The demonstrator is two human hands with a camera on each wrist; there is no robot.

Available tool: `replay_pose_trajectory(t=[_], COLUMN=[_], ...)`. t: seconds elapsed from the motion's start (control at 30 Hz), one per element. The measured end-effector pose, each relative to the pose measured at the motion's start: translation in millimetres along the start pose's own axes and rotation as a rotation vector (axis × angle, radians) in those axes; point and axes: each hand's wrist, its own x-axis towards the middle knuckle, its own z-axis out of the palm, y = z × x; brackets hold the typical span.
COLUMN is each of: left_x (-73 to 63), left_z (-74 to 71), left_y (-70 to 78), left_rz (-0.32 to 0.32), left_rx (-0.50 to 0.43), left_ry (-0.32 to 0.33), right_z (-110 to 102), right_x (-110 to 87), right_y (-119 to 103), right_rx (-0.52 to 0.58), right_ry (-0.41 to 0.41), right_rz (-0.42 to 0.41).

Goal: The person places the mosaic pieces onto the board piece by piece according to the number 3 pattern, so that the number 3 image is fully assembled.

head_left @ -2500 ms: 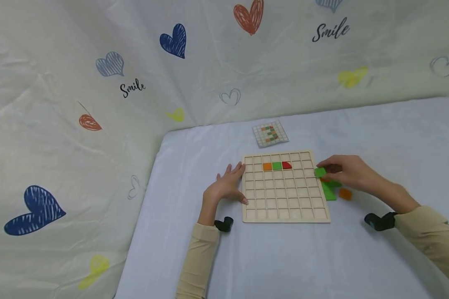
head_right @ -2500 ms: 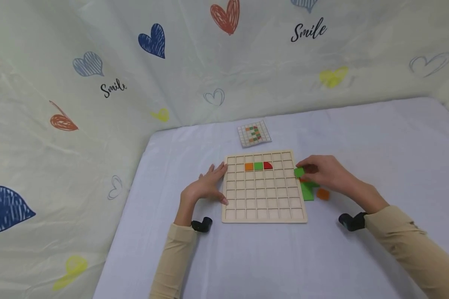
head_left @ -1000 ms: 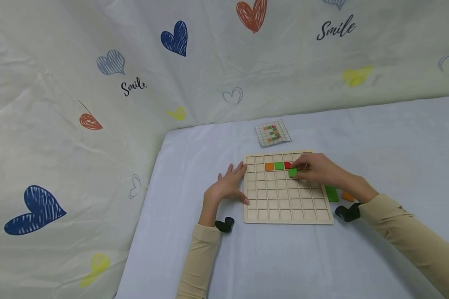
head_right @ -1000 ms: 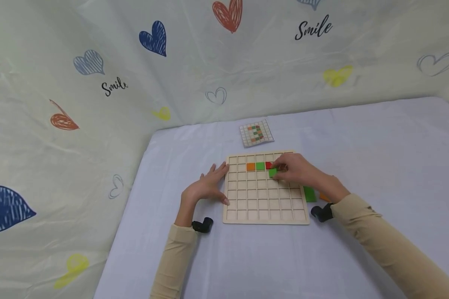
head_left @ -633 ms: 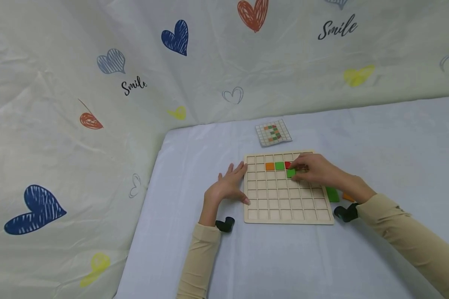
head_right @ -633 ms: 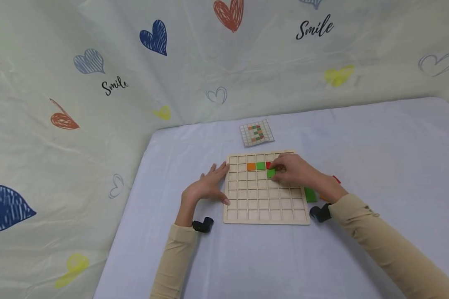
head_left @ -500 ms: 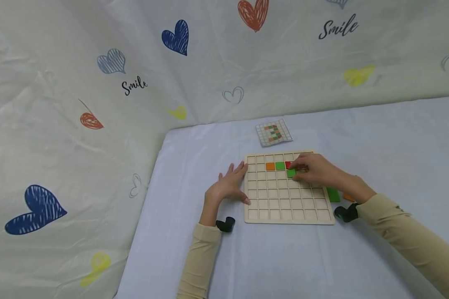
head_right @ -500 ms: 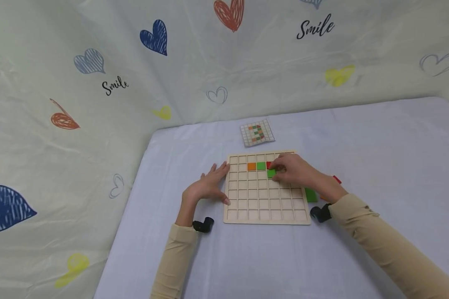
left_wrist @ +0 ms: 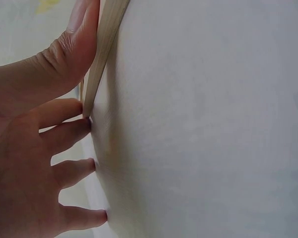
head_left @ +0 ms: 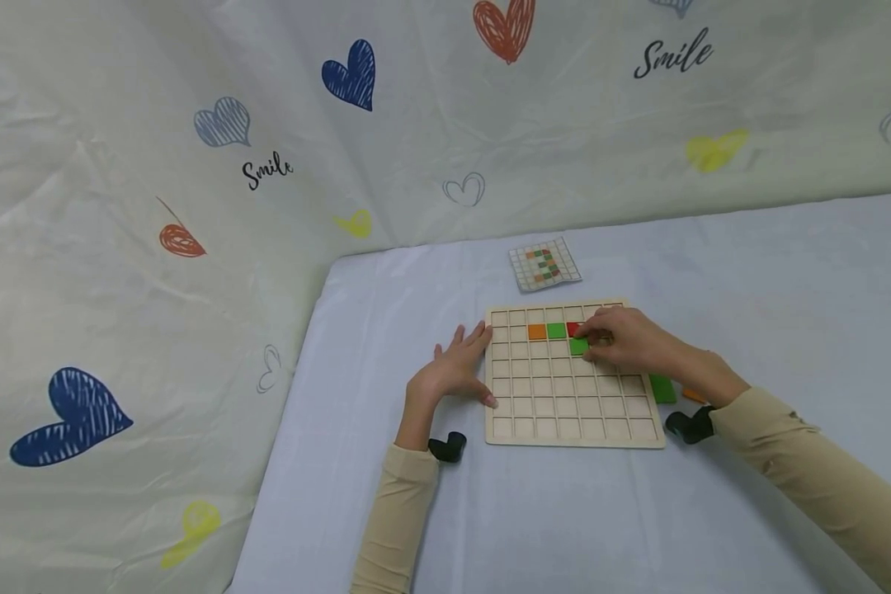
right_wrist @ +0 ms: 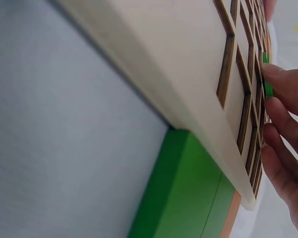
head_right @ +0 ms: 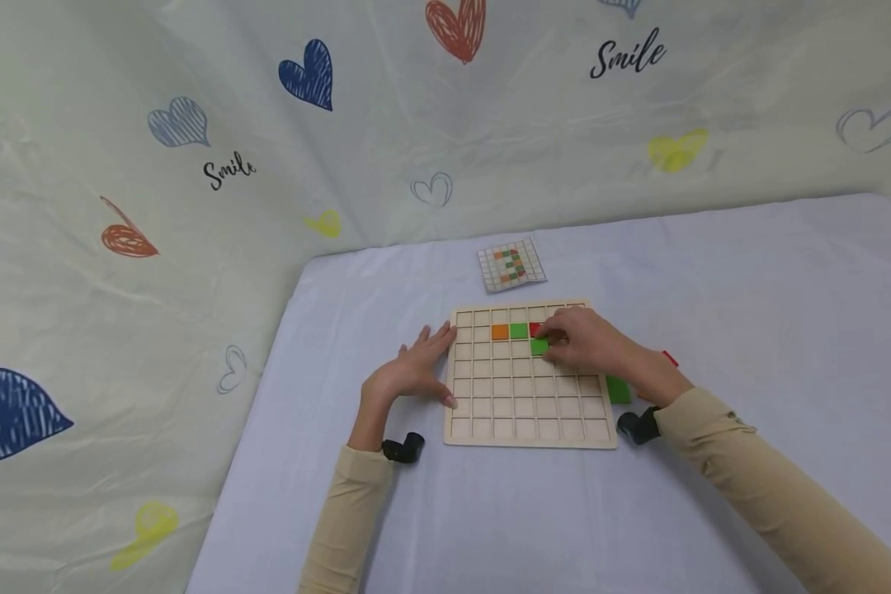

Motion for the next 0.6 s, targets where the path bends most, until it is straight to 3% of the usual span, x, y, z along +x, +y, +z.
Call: replay_pose_trajectory(t=[0.6], left_x=[0.3], left_z=[0.6], left_y=[-2.1], left_rz=[0.008], left_rx=[-0.007], left_ry=[-0.002], right_z=[-2.7], right_x=[-6.2], right_y=[-2.4], right_rx=[0.008], right_ry=[0.037], right_rz=[-0.017])
